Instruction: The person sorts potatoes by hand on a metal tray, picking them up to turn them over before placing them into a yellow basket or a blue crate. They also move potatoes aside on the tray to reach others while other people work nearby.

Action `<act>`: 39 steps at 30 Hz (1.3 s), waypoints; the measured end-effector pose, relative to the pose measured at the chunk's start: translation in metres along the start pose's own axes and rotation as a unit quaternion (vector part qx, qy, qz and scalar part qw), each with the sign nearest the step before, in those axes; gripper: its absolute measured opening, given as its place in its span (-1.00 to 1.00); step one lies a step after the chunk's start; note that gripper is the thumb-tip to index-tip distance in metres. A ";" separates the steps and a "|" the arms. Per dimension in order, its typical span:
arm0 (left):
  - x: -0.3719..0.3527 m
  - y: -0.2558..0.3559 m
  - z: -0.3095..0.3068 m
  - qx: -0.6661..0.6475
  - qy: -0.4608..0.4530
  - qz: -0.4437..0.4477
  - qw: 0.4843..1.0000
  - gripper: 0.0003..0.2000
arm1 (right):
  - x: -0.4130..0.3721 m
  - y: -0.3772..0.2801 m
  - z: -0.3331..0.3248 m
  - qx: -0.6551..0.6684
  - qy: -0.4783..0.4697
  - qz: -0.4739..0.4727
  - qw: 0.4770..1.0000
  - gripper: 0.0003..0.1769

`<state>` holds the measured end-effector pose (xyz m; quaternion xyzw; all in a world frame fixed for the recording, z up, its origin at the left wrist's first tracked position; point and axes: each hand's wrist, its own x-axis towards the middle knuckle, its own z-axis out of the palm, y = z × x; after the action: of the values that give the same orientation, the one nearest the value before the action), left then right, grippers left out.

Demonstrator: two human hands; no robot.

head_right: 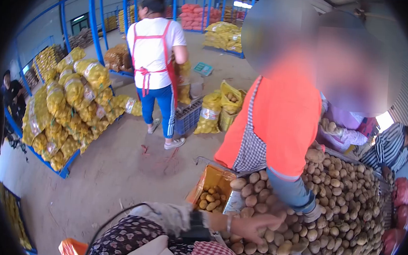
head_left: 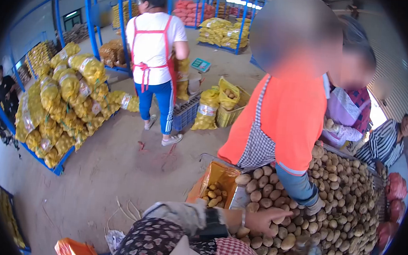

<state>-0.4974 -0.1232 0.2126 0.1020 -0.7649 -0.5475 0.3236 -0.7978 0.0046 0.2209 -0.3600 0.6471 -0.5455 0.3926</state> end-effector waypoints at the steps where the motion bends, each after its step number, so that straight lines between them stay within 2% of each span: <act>1: 0.005 -0.014 0.020 0.049 0.001 0.069 0.996 -0.07 | 0.003 0.005 0.009 0.015 -0.052 -0.009 0.998 -0.39; 5: 0.007 -0.023 0.045 -0.037 -0.003 0.018 0.999 -0.21 | 0.022 0.015 0.043 0.105 -0.200 -0.023 0.974 -0.34; 6: 0.008 -0.035 0.041 -0.015 -0.023 -0.086 0.996 -0.43 | 0.024 0.013 0.049 0.125 -0.229 -0.026 0.965 -0.33; 7: 0.006 -0.045 0.039 0.007 -0.046 -0.188 0.981 -0.55 | 0.025 0.010 0.054 0.143 -0.256 -0.028 0.956 -0.32; 8: 0.006 -0.058 0.041 0.010 -0.046 -0.189 0.981 -0.55 | 0.026 0.009 0.061 0.155 -0.280 -0.025 0.947 -0.30; 9: 0.006 -0.066 0.044 -0.031 0.150 -0.123 0.980 -0.55 | 0.024 0.006 0.068 0.170 -0.300 -0.028 0.938 -0.29; 10: 0.008 -0.072 0.049 -0.074 0.334 -0.050 0.938 -0.47 | 0.021 0.005 0.078 0.199 -0.289 0.047 0.935 -0.22; 11: 0.011 -0.069 0.053 -0.075 0.321 -0.049 0.943 -0.47 | 0.010 0.000 0.092 0.212 -0.320 0.049 0.922 -0.26; 13: 0.016 -0.046 0.052 0.067 0.190 -0.135 0.970 -0.41 | 0.005 0.035 0.100 0.369 -0.309 0.078 0.873 -0.27; 14: 0.017 0.009 0.044 0.228 0.219 -0.187 0.930 -0.37 | -0.001 0.029 0.102 0.373 -0.306 0.073 0.873 -0.27; 16: 0.019 -0.003 0.044 0.258 0.228 -0.181 0.921 -0.37 | -0.014 0.002 0.112 0.450 -0.372 0.151 0.797 -0.27; 17: 0.018 -0.014 0.043 0.287 0.240 -0.176 0.910 -0.37 | -0.019 -0.004 0.116 0.453 -0.371 0.150 0.796 -0.27; 19: 0.016 -0.018 0.047 0.256 0.247 -0.166 0.920 -0.40 | -0.032 -0.012 0.121 0.437 -0.369 0.155 0.805 -0.26; 20: 0.016 -0.006 0.046 0.308 0.262 -0.173 0.898 -0.41 | -0.039 -0.016 0.129 0.475 -0.326 0.148 0.804 -0.20; 21: 0.016 0.002 0.045 0.359 0.276 -0.178 0.874 -0.42 | -0.046 -0.019 0.131 0.481 -0.322 0.147 0.802 -0.20; 23: 0.014 0.004 0.052 0.388 0.280 -0.159 0.864 -0.40 | -0.055 -0.023 0.130 0.528 -0.329 0.138 0.771 -0.17; 24: 0.009 0.001 0.054 0.410 0.277 -0.152 0.855 -0.47 | -0.060 -0.034 0.132 0.530 -0.328 0.138 0.770 -0.17; 25: 0.005 -0.007 0.054 0.432 0.275 -0.145 0.847 -0.54 | -0.065 -0.049 0.134 0.419 -0.378 0.090 0.821 -0.17; 26: -0.012 -0.056 0.039 0.574 0.210 -0.047 0.790 -0.74 | -0.071 -0.062 0.133 0.301 -0.419 0.042 0.855 -0.16; 27: -0.030 -0.044 0.029 0.614 0.187 -0.058 0.765 -0.76 | -0.075 -0.068 0.130 0.176 -0.452 -0.008 0.874 -0.16; 28: -0.041 -0.030 0.024 0.633 0.160 -0.106 0.750 -0.76 | -0.074 -0.043 0.120 0.149 -0.440 -0.008 0.885 -0.22; 29: -0.050 -0.016 0.006 0.614 0.137 -0.208 0.749 -0.70 | -0.079 -0.052 0.109 0.150 -0.439 -0.007 0.886 -0.22; 30: -0.056 -0.003 -0.013 0.586 0.114 -0.310 0.740 -0.60 | -0.088 -0.069 0.095 0.049 -0.412 -0.095 0.905 -0.27; 31: -0.065 -0.001 -0.033 0.462 0.274 -0.384 0.751 -0.49 | -0.091 -0.078 0.085 -0.052 -0.382 -0.182 0.905 -0.31; 32: -0.073 0.000 -0.048 0.323 0.420 -0.440 0.725 -0.38 | -0.061 -0.031 0.071 0.266 -0.339 -0.057 0.901 -0.36; 33: -0.072 0.014 -0.034 0.325 0.418 -0.449 0.720 -0.38 | -0.061 -0.037 0.071 0.236 -0.280 -0.076 0.927 -0.40; 35: -0.038 0.047 0.004 0.143 0.441 -0.277 0.842 -0.35 | -0.050 -0.036 0.085 0.340 -0.325 -0.074 0.880 -0.39; 36: -0.019 0.031 0.026 0.188 0.450 -0.132 0.863 -0.38 | -0.048 -0.033 0.097 0.340 -0.333 -0.075 0.876 -0.39; 37: -0.002 0.013 0.049 0.231 0.446 0.016 0.864 -0.40 | -0.045 -0.028 0.110 0.398 -0.350 -0.030 0.847 -0.36; 38: 0.009 0.023 0.067 0.222 0.444 -0.022 0.868 -0.42 | -0.043 -0.022 0.123 0.452 -0.364 0.017 0.814 -0.34; 39: 0.019 0.034 0.079 0.212 0.442 -0.059 0.869 -0.43 | -0.033 -0.003 0.128 0.449 -0.371 0.017 0.813 -0.34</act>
<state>-0.5534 -0.0592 0.2359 0.4443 -0.6320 -0.2878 0.5659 -0.6681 -0.0205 0.2153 -0.3074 0.1414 -0.5939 0.7300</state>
